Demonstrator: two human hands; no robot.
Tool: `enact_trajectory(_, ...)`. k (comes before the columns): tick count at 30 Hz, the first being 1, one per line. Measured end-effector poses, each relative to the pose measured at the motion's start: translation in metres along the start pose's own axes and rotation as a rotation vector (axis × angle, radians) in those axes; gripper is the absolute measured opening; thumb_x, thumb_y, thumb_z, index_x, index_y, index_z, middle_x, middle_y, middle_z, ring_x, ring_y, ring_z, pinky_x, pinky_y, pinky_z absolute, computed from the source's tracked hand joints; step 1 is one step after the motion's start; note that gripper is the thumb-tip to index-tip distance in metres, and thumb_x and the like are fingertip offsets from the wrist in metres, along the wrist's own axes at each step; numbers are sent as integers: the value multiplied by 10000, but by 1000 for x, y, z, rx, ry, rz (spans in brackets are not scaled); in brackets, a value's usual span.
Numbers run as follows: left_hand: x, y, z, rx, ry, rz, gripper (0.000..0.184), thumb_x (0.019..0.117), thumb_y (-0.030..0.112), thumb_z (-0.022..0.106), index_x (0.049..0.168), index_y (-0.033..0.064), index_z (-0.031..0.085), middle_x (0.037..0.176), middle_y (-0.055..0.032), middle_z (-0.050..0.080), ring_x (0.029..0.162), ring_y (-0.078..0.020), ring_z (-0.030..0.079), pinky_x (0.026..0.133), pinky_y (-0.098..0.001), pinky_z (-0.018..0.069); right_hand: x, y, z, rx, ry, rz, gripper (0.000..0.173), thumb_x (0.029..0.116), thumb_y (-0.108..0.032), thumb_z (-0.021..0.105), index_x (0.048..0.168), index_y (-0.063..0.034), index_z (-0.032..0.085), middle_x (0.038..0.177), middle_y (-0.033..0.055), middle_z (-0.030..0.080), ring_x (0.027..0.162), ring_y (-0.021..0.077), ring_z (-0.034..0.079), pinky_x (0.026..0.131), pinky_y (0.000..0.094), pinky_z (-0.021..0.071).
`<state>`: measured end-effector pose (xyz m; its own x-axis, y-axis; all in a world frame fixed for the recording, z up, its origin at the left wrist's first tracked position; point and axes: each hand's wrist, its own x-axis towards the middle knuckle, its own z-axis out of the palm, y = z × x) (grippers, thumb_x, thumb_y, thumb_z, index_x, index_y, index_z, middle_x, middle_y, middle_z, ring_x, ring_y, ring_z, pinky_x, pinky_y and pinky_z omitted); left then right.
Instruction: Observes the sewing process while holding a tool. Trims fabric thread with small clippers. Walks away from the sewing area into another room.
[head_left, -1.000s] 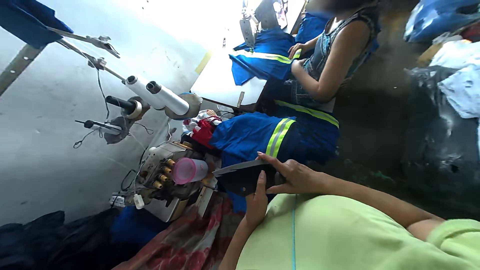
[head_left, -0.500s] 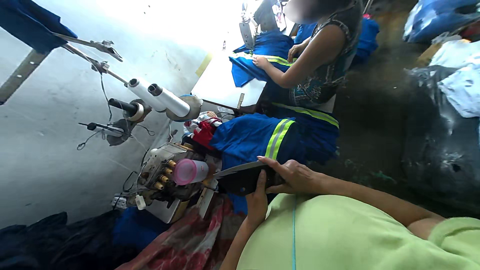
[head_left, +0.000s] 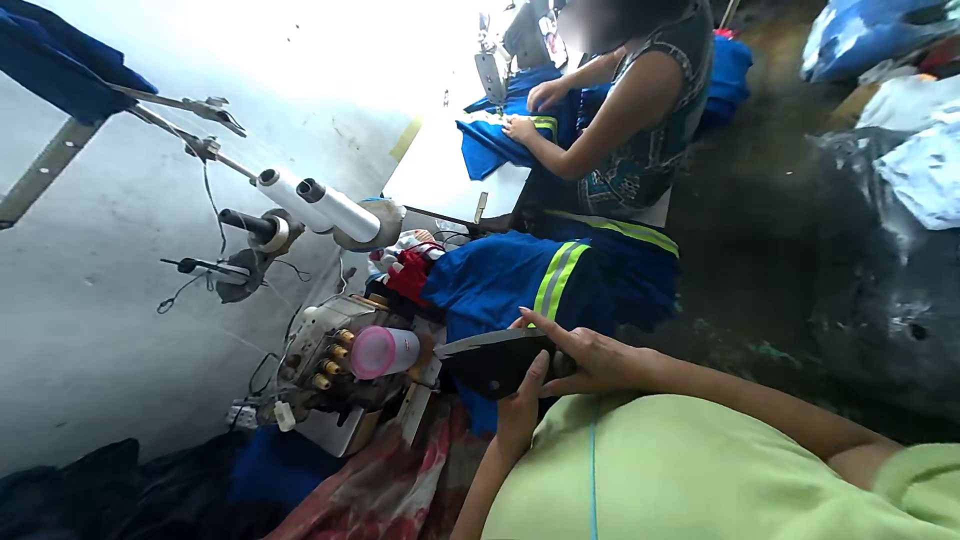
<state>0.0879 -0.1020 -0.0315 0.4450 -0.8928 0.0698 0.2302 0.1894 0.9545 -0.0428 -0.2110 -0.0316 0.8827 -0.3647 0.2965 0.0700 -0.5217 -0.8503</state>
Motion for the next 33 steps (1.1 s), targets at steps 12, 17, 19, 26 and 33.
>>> enact_trajectory(12,-4,8,13,34,170,-90,185,925,-67,542,1043,-2,668,923,37,756,907,-28,714,879,-250,593,-2,-6,-2,-76,7,33,843,906,-285,762,1560,6,317,725,179,654,617,311,657,639,476,564)
enact_trajectory(17,-5,2,6,4,135,-84,197,929,-51,547,1039,18,695,931,34,763,906,-37,720,878,-256,596,-4,-5,0,-130,19,-2,831,903,-290,764,1549,7,335,704,166,639,594,295,643,611,449,558)
enact_trajectory(19,-6,2,6,12,145,-98,181,928,-50,553,1021,15,694,922,32,761,900,-39,720,875,-256,596,-4,-6,0,-143,24,-6,826,904,-299,760,1542,21,344,674,157,625,575,289,634,598,441,553)
enact_trajectory(26,-5,1,8,18,143,7,167,935,-25,624,1060,56,697,962,63,764,944,-23,715,904,-251,590,-3,-5,1,-156,50,-6,772,904,-272,760,1518,22,397,675,175,635,581,306,647,598,452,554)
enact_trajectory(33,13,-1,-17,73,-152,38,485,913,517,687,1239,174,584,836,192,614,654,98,522,584,-100,447,4,-11,-5,292,233,183,731,956,-166,659,1548,63,296,846,131,650,588,92,563,570,268,519)
